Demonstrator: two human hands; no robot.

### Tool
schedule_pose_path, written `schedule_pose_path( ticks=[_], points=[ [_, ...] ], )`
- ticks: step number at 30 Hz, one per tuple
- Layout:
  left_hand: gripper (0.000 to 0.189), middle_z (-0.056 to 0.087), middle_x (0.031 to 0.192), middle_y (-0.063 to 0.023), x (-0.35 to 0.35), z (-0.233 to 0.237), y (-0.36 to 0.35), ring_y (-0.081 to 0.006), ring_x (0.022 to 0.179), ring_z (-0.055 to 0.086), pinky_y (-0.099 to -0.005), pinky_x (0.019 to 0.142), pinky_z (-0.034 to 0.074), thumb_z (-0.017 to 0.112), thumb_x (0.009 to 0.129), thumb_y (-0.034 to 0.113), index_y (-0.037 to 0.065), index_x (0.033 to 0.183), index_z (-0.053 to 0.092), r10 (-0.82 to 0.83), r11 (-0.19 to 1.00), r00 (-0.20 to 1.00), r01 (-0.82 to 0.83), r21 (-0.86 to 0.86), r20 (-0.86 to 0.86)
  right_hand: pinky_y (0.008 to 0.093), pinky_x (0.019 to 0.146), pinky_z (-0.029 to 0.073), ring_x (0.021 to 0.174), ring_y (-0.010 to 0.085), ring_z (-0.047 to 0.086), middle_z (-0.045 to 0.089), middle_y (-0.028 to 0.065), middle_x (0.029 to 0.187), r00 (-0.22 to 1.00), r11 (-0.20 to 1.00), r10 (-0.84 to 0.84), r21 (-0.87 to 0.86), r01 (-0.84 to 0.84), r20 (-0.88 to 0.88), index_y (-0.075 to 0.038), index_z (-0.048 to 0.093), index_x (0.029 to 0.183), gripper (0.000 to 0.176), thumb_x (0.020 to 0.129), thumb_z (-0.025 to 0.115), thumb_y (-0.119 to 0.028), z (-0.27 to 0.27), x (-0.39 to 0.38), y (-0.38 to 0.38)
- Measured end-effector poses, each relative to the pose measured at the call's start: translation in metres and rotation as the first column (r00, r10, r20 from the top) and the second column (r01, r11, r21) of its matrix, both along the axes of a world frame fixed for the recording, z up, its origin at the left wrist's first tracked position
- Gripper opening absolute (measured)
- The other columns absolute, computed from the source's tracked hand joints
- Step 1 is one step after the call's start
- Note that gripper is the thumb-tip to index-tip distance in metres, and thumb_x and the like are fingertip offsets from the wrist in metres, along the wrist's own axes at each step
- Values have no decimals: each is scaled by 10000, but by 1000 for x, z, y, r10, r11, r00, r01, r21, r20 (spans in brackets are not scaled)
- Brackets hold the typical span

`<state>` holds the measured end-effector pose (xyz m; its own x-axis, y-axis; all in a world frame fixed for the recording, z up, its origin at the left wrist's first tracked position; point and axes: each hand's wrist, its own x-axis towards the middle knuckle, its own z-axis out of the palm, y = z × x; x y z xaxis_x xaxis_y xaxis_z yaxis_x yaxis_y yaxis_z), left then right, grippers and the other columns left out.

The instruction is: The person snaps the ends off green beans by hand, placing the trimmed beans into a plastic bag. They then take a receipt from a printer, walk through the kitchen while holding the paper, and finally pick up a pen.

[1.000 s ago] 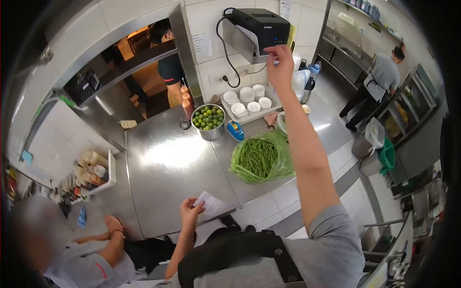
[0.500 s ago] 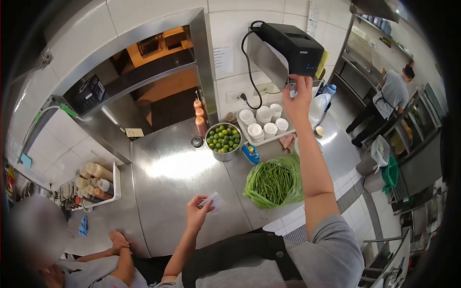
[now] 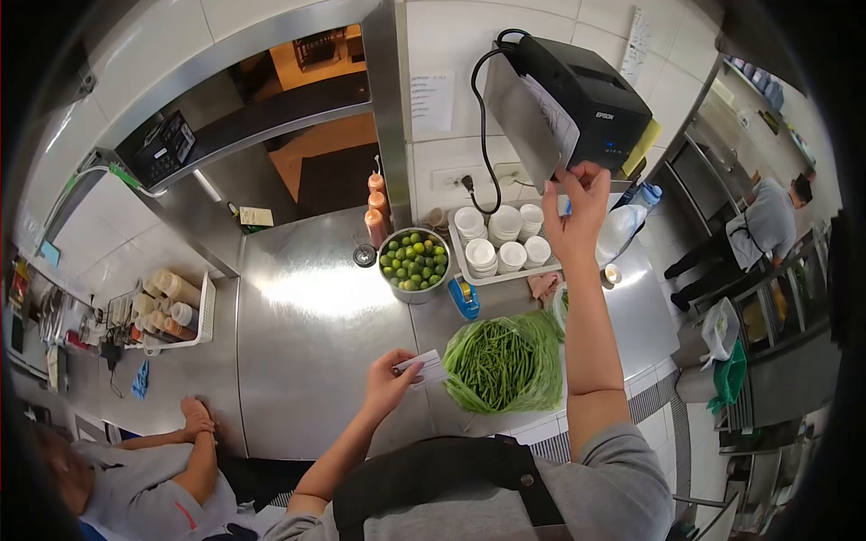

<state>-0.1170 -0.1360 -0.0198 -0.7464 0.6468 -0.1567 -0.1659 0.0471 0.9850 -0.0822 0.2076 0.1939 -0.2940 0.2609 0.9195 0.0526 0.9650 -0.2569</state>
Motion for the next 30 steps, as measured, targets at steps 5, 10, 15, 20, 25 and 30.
schedule_pose_path(
  ticks=[5, 10, 15, 20, 25, 30],
  points=[
    [187, 673, 842, -76, -15, 20, 32, -104, 722, 654, -256, 626, 590, 637, 986, 128, -45, 1054, 659, 25, 1000, 999, -26, -18, -40, 337, 791, 470, 893, 269, 566, 575, 137, 959, 985, 1000, 20, 23, -16, -173, -13, 729, 1090, 283, 809, 736, 22, -17, 13, -2],
    [224, 618, 730, -69, -44, 97, 62, -76, 619, 584, -275, 562, 468, 588, 1009, 144, 21, 1192, 629, -59, 992, 955, 24, -122, -292, 417, 781, 516, 898, 259, 590, 546, 121, 1077, 740, 906, 423, 225, -359, -522, -47, 546, 1015, 183, 956, 655, -181, -31, 59, -37],
    [230, 610, 821, -136, -45, 157, 92, -262, 713, 626, -368, 682, 478, 545, 1002, 155, -7, 1163, 573, -171, 971, 832, 232, 52, -529, 309, 608, 505, 614, 202, 580, 689, 119, 870, 570, 577, 812, -325, -749, 128, -58, 472, 1004, 185, 965, 614, -170, -15, 35, -89],
    [225, 617, 879, -182, -53, 142, 93, -395, 869, 641, -443, 752, 488, 464, 1027, 204, 1, 1087, 539, -239, 960, 778, 280, -19, -580, 231, 550, 438, 555, 135, 537, 662, 140, 784, 456, 227, 759, -468, -854, -464, 15, 459, 1082, 220, 1036, 517, -193, -35, -18, -106],
    [369, 606, 795, -102, -78, 136, 101, -258, 592, 567, -352, 573, 454, 378, 1069, 306, 0, 1068, 584, 51, 981, 664, 108, 164, -746, 307, 642, 473, 697, 198, 613, 627, 76, 811, 212, 55, 966, -685, -727, -148, -8, 617, 877, 104, 925, 648, -95, -31, -62, -90],
    [244, 598, 795, -171, -90, 154, 79, -361, 688, 604, -400, 615, 469, 435, 1024, 178, -7, 1010, 593, -331, 912, 773, 410, 29, -541, 311, 604, 468, 633, 215, 607, 596, 74, 711, 133, -31, 962, -580, -814, -237, -30, 615, 797, 230, 965, 604, -187, -2, -76, -84]
  ],
)
